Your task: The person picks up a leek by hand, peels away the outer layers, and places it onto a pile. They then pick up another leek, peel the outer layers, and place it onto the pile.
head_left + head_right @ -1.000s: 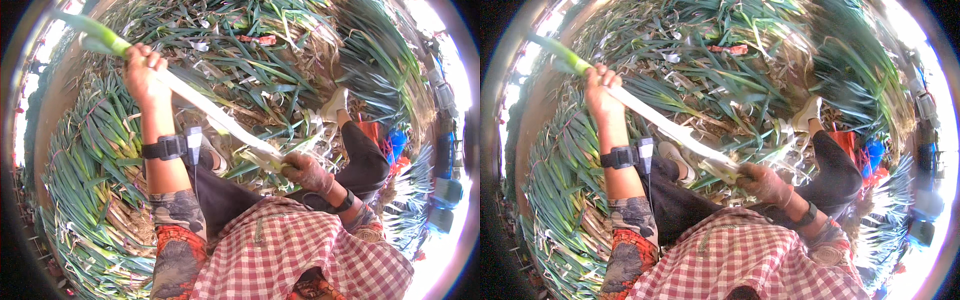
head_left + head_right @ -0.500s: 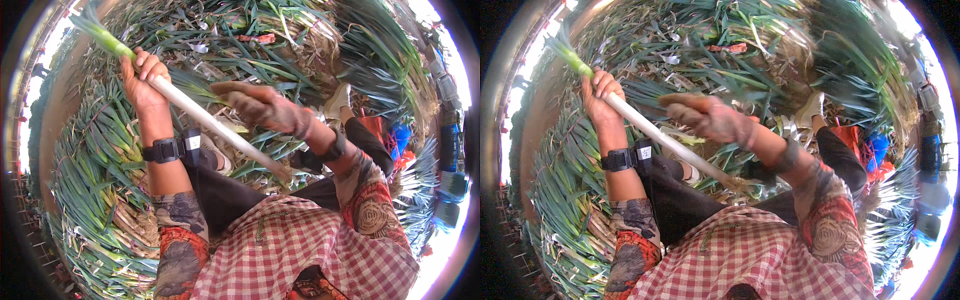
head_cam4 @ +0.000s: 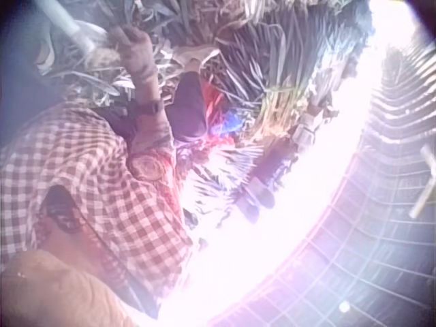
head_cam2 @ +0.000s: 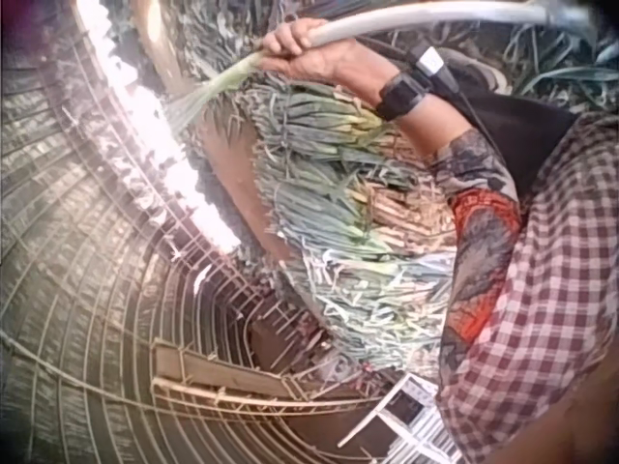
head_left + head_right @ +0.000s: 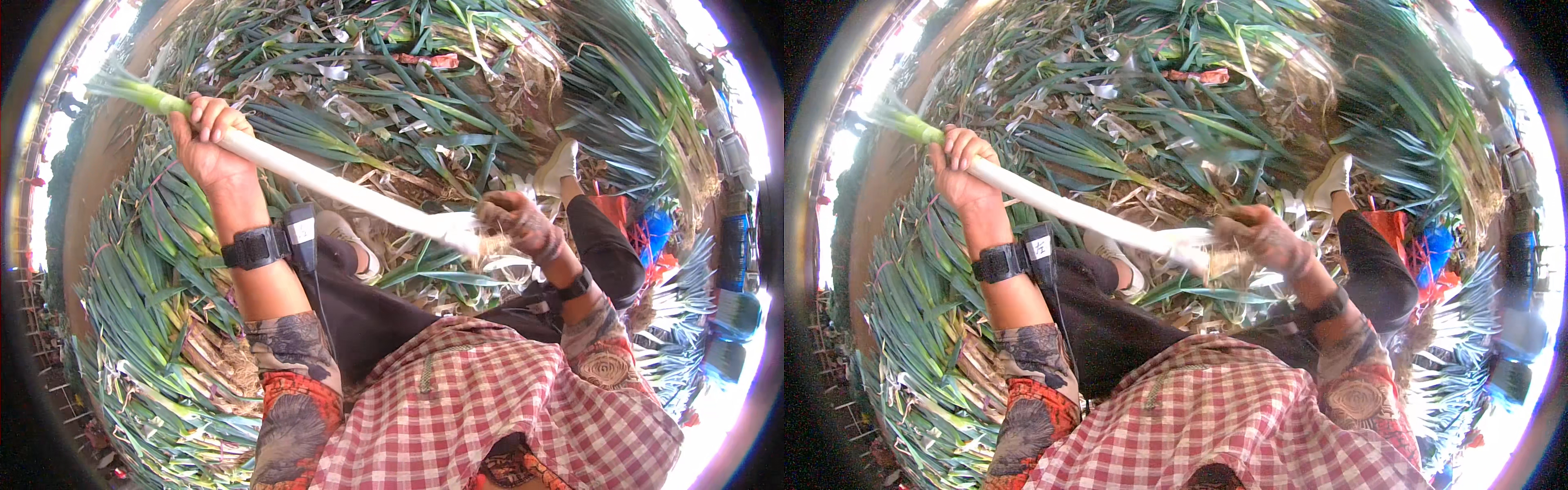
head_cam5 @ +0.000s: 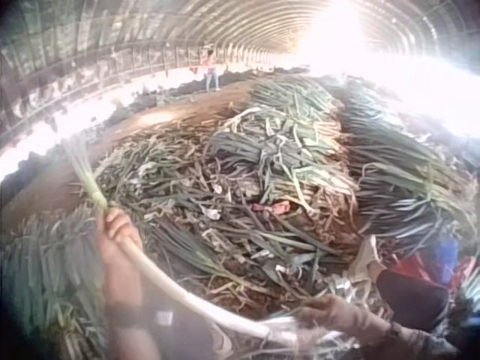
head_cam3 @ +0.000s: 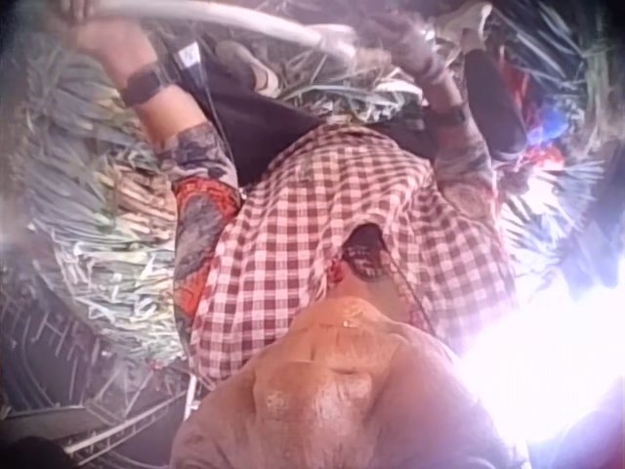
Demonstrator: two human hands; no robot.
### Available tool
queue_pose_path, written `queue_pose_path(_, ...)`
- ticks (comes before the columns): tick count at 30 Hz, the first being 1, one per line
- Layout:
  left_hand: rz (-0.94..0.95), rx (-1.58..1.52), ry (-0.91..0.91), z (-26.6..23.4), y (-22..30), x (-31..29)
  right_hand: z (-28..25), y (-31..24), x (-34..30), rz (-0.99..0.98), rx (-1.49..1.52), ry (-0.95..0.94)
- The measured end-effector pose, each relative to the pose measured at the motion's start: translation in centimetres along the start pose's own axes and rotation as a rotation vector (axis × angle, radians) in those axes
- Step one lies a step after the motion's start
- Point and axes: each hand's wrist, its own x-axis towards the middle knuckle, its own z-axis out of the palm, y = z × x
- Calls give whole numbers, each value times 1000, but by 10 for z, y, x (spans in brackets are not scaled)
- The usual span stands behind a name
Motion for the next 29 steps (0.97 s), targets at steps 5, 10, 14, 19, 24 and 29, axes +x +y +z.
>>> queue_pose_path(5, 135, 294, 96, 0, -19, -4, -19, 12, -46, 463, -143, 220)
queue_pose_path(10, 163, 372, 147, -1, -13, -3, -29, 19, -61, 479, 12, 361)
queue_pose_path(14, 211, 506, 253, -1, -22, -3, -56, 62, -84, 454, 300, 454)
queue_pose_path(19, 189, 498, 244, -10, 14, 0, -98, 107, -114, 504, -305, 371)
queue_pose_path(24, 335, 713, 398, 0, -21, -3, -13, -14, -16, 272, -819, 488)
queue_pose_path(29, 321, 756, 413, 2, -30, 0, 63, -62, 46, -172, -626, 369)
